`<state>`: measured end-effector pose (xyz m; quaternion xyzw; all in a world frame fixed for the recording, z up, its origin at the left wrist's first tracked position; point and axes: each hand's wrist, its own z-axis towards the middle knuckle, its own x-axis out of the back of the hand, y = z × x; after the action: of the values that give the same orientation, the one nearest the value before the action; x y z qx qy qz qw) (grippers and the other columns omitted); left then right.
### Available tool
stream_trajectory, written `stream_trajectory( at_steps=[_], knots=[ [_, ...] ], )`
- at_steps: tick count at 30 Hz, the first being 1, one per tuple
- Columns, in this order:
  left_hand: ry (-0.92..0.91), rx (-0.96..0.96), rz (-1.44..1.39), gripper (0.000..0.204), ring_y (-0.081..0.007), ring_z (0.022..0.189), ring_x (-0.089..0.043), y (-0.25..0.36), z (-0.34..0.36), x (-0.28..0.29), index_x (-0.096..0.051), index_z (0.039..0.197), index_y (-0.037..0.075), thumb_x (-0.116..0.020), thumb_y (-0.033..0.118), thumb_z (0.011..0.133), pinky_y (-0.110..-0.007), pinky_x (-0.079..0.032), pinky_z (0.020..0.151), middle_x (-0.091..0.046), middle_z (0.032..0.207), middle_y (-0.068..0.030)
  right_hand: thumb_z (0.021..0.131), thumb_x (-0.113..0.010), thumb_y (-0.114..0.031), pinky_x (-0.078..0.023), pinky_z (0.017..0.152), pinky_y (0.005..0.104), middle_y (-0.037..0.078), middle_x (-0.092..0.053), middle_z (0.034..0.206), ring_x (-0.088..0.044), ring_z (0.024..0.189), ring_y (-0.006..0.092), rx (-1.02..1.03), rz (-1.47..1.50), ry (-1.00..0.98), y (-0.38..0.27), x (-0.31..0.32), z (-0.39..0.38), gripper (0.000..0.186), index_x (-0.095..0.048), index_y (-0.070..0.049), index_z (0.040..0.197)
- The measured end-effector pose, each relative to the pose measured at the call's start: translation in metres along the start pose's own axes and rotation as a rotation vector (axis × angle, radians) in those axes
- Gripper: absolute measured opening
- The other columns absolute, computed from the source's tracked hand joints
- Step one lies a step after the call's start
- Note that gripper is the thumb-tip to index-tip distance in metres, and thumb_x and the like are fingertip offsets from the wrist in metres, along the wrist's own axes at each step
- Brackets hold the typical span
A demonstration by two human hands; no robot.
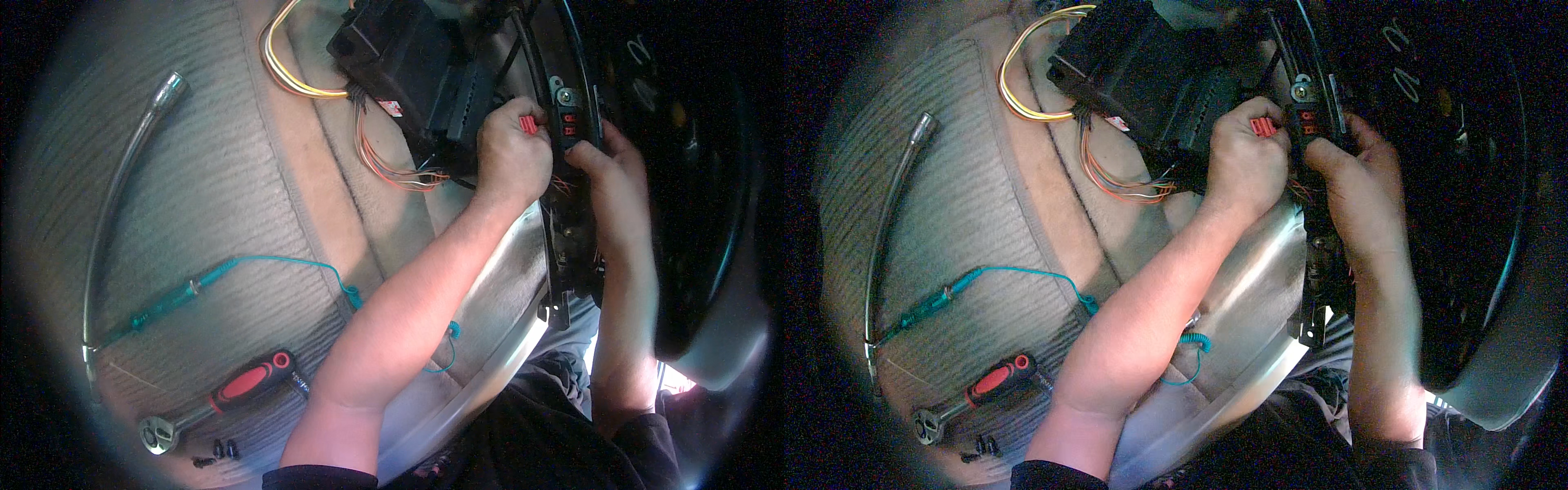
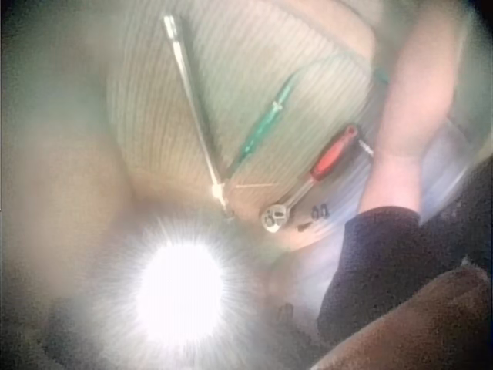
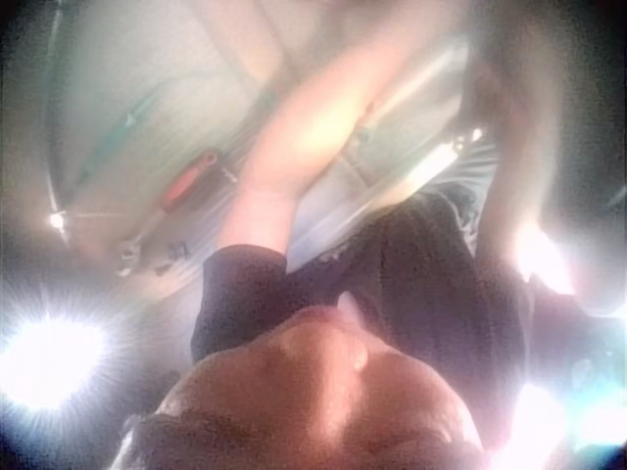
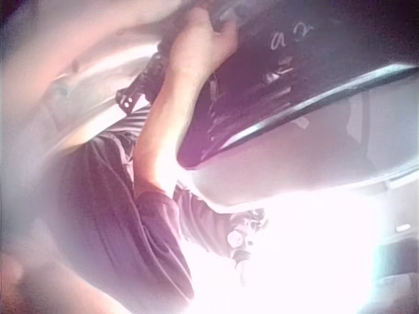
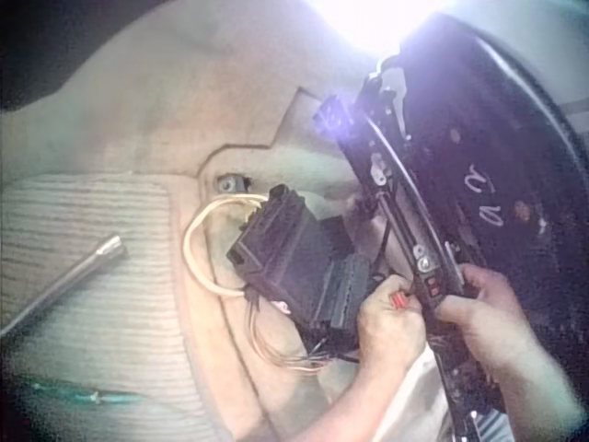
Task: The person works on the motorcycle's electrical system, specifically focusing on the wiring and connectors near the headlight assembly. They repeatedly connect and disconnect a red electrical connector, manipulating the wires and components with their hands.
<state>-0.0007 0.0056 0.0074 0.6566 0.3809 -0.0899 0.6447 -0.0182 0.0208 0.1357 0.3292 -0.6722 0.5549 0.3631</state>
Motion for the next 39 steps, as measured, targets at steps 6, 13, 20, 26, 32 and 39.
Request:
stream_trajectory(
  at_steps=[6, 13, 20, 26, 32, 39],
  knots=[
    [-0.036, 0.059, -0.159, 0.019, -0.0198, 0.075, -0.062, 0.006, -0.002, 0.002, -0.066, 0.095, -0.002, -0.057, -0.004, 0.078, -0.034, -0.049, 0.071, -0.066, 0.078, -0.0126, 0.079, -0.061, -0.004, -0.051, 0.078, 0.0298, 0.007, -0.068, 0.096, -0.063, 0.083, 0.0152, 0.042, 0.001, -0.002, 0.008, 0.002, 0.005, 0.039, -0.061, 0.002, 0.117],
    [-0.344, 0.228, -0.189, 0.036, -0.0191, 0.085, -0.064, -0.007, 0.017, 0.009, -0.069, 0.108, -0.003, -0.052, -0.007, 0.077, -0.032, -0.050, 0.081, -0.071, 0.095, -0.0133, 0.079, -0.064, -0.008, -0.050, 0.079, 0.0300, 0.009, -0.069, 0.095, -0.063, 0.084, 0.0159, 0.073, -0.102, 0.078, 0.005, -0.003, 0.004, 0.037, -0.063, 0.002, 0.115],
    [-0.132, 0.253, -0.286, 0.018, -0.0174, 0.080, -0.062, 0.001, 0.005, 0.009, -0.069, 0.095, -0.002, -0.062, -0.002, 0.079, -0.031, -0.049, 0.077, -0.068, 0.084, -0.0098, 0.080, -0.064, -0.010, -0.050, 0.078, 0.0299, 0.009, -0.070, 0.094, -0.064, 0.084, 0.0157, 0.078, -0.168, 0.082, 0.000, -0.003, 0.001, 0.037, -0.064, 0.001, 0.115],
    [-0.191, 0.213, -0.387, 0.016, -0.0101, 0.077, -0.058, -0.015, 0.009, 0.003, -0.068, 0.098, 0.002, -0.061, -0.003, 0.085, -0.026, -0.047, 0.072, -0.067, 0.084, -0.0025, 0.079, -0.065, -0.007, -0.052, 0.077, 0.0299, 0.009, -0.071, 0.096, -0.065, 0.084, 0.0156, 0.080, -0.128, 0.094, -0.003, -0.004, -0.001, 0.036, -0.065, 0.001, 0.114],
    [-0.154, 0.129, -0.065, 0.011, -0.0203, 0.081, -0.067, -0.013, 0.019, -0.005, -0.066, 0.092, -0.003, -0.061, -0.003, 0.081, -0.035, -0.051, 0.074, -0.068, 0.083, -0.0163, 0.078, -0.067, -0.001, -0.052, 0.084, 0.0306, 0.013, -0.068, 0.106, -0.066, 0.090, 0.0188, 0.084, 0.027, 0.176, 0.002, -0.005, -0.009, 0.050, -0.055, 0.006, 0.126],
    [-0.083, 0.097, -0.259, 0.028, -0.0172, 0.085, -0.065, -0.001, 0.004, -0.002, -0.065, 0.106, -0.004, -0.056, -0.009, 0.081, -0.031, -0.051, 0.081, -0.071, 0.094, -0.0144, 0.079, -0.066, -0.001, -0.051, 0.086, 0.0305, 0.012, -0.068, 0.107, -0.064, 0.096, 0.0188, 0.100, -0.018, 0.084, 0.003, 0.001, -0.004, 0.048, -0.056, 0.006, 0.125]
  ],
)
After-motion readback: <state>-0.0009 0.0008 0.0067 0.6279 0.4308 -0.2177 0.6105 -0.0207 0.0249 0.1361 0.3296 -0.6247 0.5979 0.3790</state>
